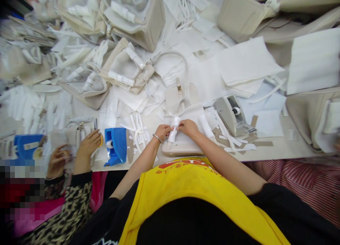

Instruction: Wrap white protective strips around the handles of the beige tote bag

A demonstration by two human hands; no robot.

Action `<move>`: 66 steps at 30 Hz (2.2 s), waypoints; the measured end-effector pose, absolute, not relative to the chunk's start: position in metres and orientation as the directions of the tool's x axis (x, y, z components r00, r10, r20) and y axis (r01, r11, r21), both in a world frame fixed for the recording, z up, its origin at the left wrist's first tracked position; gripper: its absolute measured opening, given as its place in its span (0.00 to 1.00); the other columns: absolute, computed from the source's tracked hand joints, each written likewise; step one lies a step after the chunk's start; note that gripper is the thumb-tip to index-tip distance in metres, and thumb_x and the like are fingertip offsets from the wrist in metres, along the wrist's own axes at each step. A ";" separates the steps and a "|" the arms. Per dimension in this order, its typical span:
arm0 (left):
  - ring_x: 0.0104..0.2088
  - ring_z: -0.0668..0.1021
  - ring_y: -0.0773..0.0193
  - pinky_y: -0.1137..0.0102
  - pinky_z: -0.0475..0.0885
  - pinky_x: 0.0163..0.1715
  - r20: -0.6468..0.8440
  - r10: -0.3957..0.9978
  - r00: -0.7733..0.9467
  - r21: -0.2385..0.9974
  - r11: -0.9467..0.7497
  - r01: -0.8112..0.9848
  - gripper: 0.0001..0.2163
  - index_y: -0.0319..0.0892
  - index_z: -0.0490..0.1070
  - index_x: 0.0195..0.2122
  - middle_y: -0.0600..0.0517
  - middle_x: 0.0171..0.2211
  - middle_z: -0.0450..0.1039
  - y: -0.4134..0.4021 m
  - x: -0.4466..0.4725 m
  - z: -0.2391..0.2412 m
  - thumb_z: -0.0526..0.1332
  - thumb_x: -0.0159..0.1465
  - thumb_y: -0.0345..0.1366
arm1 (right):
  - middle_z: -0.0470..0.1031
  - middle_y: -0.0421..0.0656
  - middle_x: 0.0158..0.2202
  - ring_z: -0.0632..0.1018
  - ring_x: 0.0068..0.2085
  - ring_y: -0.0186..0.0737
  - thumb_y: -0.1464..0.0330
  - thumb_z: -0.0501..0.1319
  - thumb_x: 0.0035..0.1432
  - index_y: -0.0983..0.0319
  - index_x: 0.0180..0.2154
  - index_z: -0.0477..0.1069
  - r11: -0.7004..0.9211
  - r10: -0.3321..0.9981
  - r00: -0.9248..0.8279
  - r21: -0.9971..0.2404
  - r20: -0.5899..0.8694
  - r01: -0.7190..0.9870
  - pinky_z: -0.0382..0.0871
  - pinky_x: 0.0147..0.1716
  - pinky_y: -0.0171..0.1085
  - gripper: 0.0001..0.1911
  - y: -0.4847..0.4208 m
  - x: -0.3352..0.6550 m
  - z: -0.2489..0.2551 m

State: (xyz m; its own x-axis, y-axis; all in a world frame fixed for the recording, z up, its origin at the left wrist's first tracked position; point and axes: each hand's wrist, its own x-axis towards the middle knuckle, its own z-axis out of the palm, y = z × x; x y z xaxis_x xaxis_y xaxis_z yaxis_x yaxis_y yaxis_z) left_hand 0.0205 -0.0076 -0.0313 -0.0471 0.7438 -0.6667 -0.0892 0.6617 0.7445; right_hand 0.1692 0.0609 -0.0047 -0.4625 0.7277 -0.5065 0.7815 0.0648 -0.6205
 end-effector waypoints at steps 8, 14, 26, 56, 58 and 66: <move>0.12 0.50 0.80 0.76 0.42 0.13 -0.639 0.759 0.122 0.586 0.583 -0.563 0.15 0.35 0.62 0.21 0.62 0.09 0.47 -0.016 0.010 -0.036 0.64 0.44 0.42 | 0.71 0.36 0.21 0.69 0.24 0.31 0.60 0.62 0.39 0.62 0.24 0.69 0.085 0.659 -0.540 -0.661 -0.524 0.745 0.57 0.23 0.30 0.12 0.082 0.152 -0.003; 0.11 0.50 0.80 0.78 0.43 0.12 -0.586 0.791 0.177 0.474 0.512 -0.717 0.14 0.36 0.60 0.21 0.62 0.09 0.45 -0.021 0.007 -0.037 0.63 0.47 0.40 | 0.66 0.36 0.15 0.66 0.20 0.30 0.51 0.60 0.38 0.64 0.22 0.62 -0.158 0.603 -0.518 -0.728 -0.607 0.667 0.56 0.20 0.30 0.21 0.075 0.146 -0.020; 0.12 0.53 0.79 0.80 0.46 0.12 -0.600 0.784 0.159 0.433 0.485 -0.760 0.14 0.37 0.58 0.20 0.62 0.10 0.47 -0.026 0.011 -0.038 0.63 0.47 0.39 | 0.64 0.35 0.16 0.65 0.18 0.29 0.68 0.60 0.41 0.63 0.25 0.66 -0.286 0.678 -0.456 -0.779 -0.576 0.559 0.57 0.19 0.30 0.06 0.061 0.166 -0.009; 0.31 0.70 0.68 0.68 0.69 0.33 0.012 0.828 -0.561 0.791 0.336 0.512 0.13 0.38 0.68 0.34 0.44 0.41 0.63 -0.001 0.003 0.019 0.55 0.54 0.41 | 0.72 0.49 0.38 0.72 0.37 0.42 0.67 0.56 0.49 0.65 0.38 0.70 -0.001 0.920 -0.253 -0.648 -0.298 0.762 0.64 0.40 0.39 0.13 0.114 0.241 0.048; 0.36 0.70 0.65 0.67 0.68 0.37 0.114 0.907 -0.406 0.764 0.181 0.619 0.11 0.39 0.68 0.36 0.45 0.41 0.64 0.017 0.008 0.029 0.54 0.54 0.39 | 0.72 0.49 0.37 0.72 0.38 0.43 0.69 0.56 0.49 0.66 0.37 0.70 -0.037 0.933 -0.202 -0.636 -0.299 0.771 0.64 0.40 0.40 0.12 0.144 0.249 0.043; 0.40 0.70 0.60 0.65 0.65 0.44 -0.084 0.996 0.039 0.630 0.023 0.777 0.09 0.38 0.71 0.33 0.44 0.38 0.68 0.081 0.072 0.042 0.55 0.53 0.32 | 0.72 0.48 0.35 0.72 0.37 0.41 0.63 0.62 0.41 0.68 0.46 0.63 -0.075 0.938 -0.218 -0.774 -0.268 0.629 0.64 0.38 0.36 0.29 0.227 0.168 0.015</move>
State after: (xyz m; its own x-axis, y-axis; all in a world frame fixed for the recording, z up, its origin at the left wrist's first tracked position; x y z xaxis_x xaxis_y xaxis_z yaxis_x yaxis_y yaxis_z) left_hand 0.0719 0.0809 0.0423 0.0386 0.9957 -0.0841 0.7766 0.0231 0.6296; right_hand 0.1684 0.2269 0.0150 -0.2180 0.9383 -0.2685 0.6287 -0.0754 -0.7740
